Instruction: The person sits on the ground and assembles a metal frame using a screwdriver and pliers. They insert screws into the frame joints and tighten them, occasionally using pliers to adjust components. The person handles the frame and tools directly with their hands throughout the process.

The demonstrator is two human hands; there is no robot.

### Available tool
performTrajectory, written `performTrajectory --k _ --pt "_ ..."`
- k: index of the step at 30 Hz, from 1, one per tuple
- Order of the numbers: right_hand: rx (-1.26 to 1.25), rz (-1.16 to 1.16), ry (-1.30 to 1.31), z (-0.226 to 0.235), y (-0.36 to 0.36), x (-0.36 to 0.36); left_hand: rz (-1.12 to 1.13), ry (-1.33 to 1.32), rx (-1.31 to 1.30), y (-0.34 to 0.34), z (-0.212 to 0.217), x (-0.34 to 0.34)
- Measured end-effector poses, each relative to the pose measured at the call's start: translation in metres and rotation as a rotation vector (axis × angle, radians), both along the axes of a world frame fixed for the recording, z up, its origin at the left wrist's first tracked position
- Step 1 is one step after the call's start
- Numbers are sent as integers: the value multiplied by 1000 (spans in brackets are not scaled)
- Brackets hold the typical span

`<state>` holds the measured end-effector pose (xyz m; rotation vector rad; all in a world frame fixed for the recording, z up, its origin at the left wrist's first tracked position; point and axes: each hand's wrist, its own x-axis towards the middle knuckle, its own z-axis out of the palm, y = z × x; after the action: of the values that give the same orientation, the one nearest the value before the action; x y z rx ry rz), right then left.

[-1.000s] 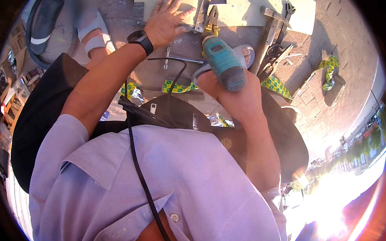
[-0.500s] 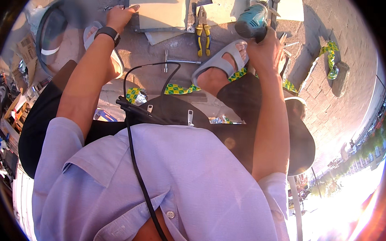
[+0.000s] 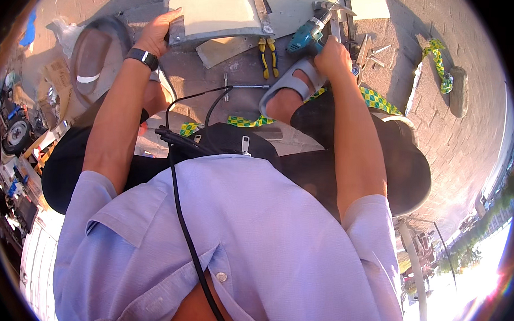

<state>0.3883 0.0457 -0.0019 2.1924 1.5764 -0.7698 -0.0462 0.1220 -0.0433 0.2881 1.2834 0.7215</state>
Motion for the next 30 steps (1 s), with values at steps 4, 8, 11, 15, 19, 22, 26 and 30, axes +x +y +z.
performTrajectory --k 4,8,11,15,19,22,26,30 --pt "222 -35 216 17 4 -13 146 -178 -169 -6 49 -2" --pt "437 -24 604 35 9 -49 339 -300 -298 -52 79 0" --pt "628 -3 789 42 14 -79 434 -517 -466 -84 104 0" --pt "484 -15 970 67 22 -109 511 -606 -579 -132 96 -4" --pt "399 -49 1155 71 11 -139 577 -646 -730 -157 73 -11" --pt "434 -38 1193 59 8 -161 643 -381 -673 -166 67 -15" --pt "436 0 1192 46 21 -163 496 -7 -602 -168 80 -34" --pt "485 -18 1103 26 32 -166 82 593 -64 -133 118 -58"
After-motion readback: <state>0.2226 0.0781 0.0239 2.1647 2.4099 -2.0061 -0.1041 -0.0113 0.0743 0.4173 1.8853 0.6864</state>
